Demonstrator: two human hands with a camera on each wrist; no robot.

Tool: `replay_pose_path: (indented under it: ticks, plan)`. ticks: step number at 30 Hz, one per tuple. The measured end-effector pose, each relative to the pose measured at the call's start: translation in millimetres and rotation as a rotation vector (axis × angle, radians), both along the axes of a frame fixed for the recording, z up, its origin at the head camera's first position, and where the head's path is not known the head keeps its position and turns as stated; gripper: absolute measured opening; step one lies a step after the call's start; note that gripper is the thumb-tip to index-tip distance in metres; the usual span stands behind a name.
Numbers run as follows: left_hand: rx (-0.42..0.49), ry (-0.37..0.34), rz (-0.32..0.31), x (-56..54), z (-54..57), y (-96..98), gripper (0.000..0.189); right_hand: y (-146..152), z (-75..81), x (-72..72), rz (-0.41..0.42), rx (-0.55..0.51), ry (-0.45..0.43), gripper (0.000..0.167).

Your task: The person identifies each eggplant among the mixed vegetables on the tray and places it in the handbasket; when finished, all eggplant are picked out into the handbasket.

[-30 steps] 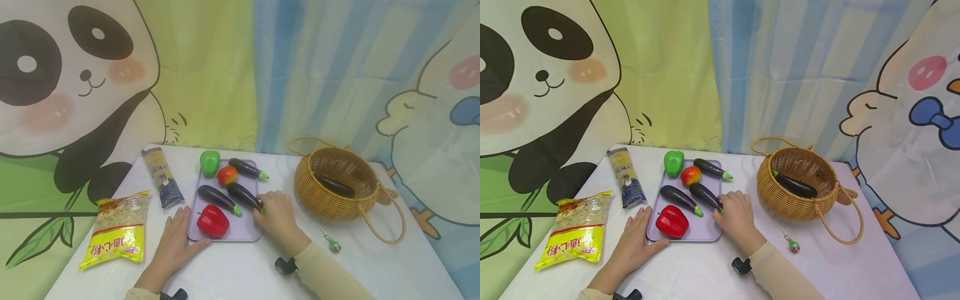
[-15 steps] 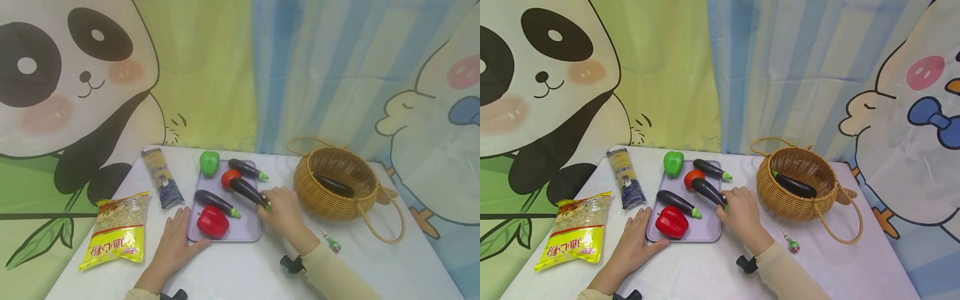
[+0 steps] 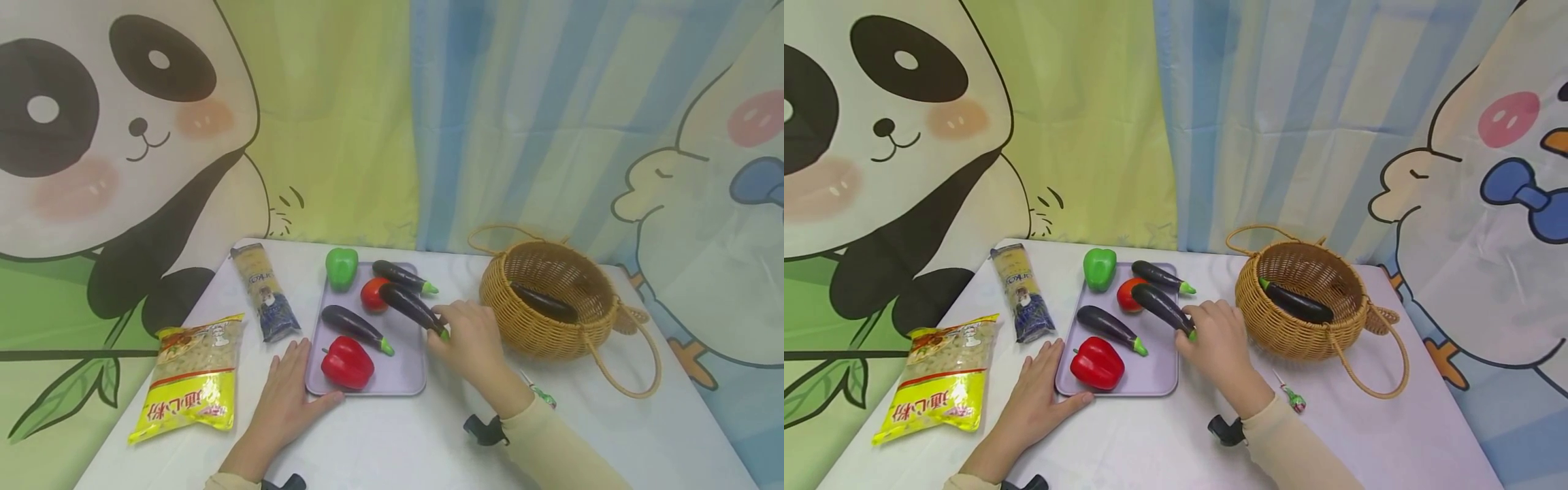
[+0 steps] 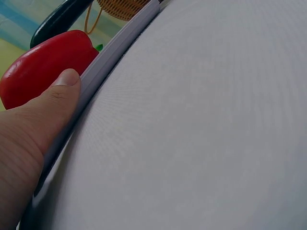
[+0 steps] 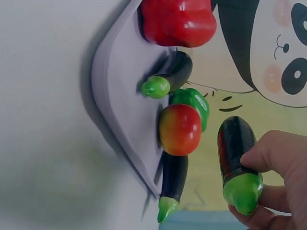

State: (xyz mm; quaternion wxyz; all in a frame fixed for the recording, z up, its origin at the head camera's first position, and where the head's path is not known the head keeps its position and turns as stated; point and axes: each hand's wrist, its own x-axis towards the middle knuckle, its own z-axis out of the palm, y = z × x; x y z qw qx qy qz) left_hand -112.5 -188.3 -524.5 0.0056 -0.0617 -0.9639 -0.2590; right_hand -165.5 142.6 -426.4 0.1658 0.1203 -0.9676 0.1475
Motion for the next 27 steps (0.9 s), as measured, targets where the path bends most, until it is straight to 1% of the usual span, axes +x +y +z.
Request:
replay_pose_path:
  ticks: [4,10,16,23,27]
  plan:
    - [0.002,0.005,-0.002,0.2,0.0,-0.1,0.124,3.8,3.8,1.5,0.007,-0.007,0.029,0.030]
    - [0.000,0.032,-0.004,0.6,1.2,-0.1,0.121,10.4,12.8,1.3,0.000,-0.027,0.037,0.030]
    - [0.002,0.030,-0.007,0.7,0.1,0.1,0.122,17.9,22.3,0.8,-0.001,-0.052,0.065,0.029]
    - [-0.003,0.027,-0.005,0.1,-0.5,-0.2,0.123,26.4,29.6,-0.2,-0.003,-0.067,0.096,0.029]
    - [-0.005,0.032,-0.004,0.6,-0.2,-0.4,0.122,31.6,34.5,0.3,-0.014,-0.077,0.097,0.028]
